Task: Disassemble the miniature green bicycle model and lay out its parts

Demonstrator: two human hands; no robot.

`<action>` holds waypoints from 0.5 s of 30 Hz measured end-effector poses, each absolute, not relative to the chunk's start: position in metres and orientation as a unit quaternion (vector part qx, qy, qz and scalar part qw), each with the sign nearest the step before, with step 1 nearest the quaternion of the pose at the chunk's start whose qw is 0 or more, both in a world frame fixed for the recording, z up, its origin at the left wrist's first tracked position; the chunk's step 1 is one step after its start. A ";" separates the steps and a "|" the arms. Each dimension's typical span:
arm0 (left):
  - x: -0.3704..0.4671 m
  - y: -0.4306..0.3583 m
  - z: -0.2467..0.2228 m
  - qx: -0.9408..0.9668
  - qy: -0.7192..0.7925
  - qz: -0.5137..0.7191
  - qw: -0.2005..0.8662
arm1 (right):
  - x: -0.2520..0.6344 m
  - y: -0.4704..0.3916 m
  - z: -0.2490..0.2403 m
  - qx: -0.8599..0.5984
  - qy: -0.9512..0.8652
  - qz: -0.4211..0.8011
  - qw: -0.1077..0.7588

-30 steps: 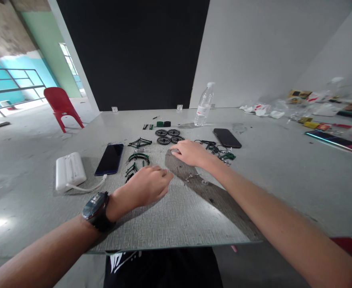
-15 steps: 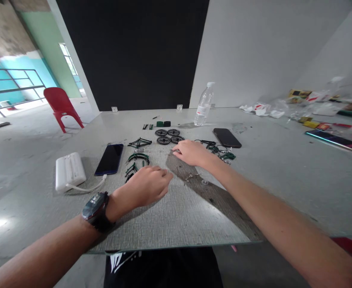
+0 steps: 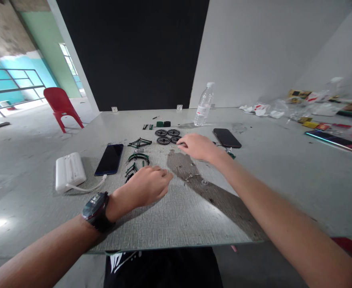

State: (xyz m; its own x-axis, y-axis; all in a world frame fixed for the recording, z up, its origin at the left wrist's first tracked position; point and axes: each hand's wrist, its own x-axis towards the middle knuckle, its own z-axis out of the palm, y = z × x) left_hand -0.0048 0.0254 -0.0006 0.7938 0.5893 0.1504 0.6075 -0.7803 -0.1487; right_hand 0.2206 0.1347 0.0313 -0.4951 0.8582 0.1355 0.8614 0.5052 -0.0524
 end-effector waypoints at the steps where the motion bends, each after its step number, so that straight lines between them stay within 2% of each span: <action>1: -0.005 0.025 -0.001 -0.942 -0.318 -0.050 0.091 | 0.230 0.138 0.037 -0.513 -0.854 -0.009 0.084; 5: -0.005 0.025 -0.001 -0.942 -0.321 -0.056 0.084 | 0.277 0.150 0.059 -0.571 -0.816 0.015 0.091; 12: -0.005 0.024 0.000 -0.942 -0.318 -0.051 0.095 | 0.324 0.160 0.058 -0.642 -0.761 0.092 -0.004; 15: -0.005 0.022 0.002 -0.942 -0.319 -0.055 0.091 | 0.329 0.165 0.047 -0.617 -0.781 0.094 0.026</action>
State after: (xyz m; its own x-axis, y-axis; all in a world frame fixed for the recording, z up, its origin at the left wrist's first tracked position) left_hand -0.0045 0.0225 0.0017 0.7909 0.5904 0.1610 0.6103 -0.7802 -0.1374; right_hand 0.3294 0.1652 0.0468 -0.2361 0.9688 -0.0753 0.9589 0.2197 -0.1793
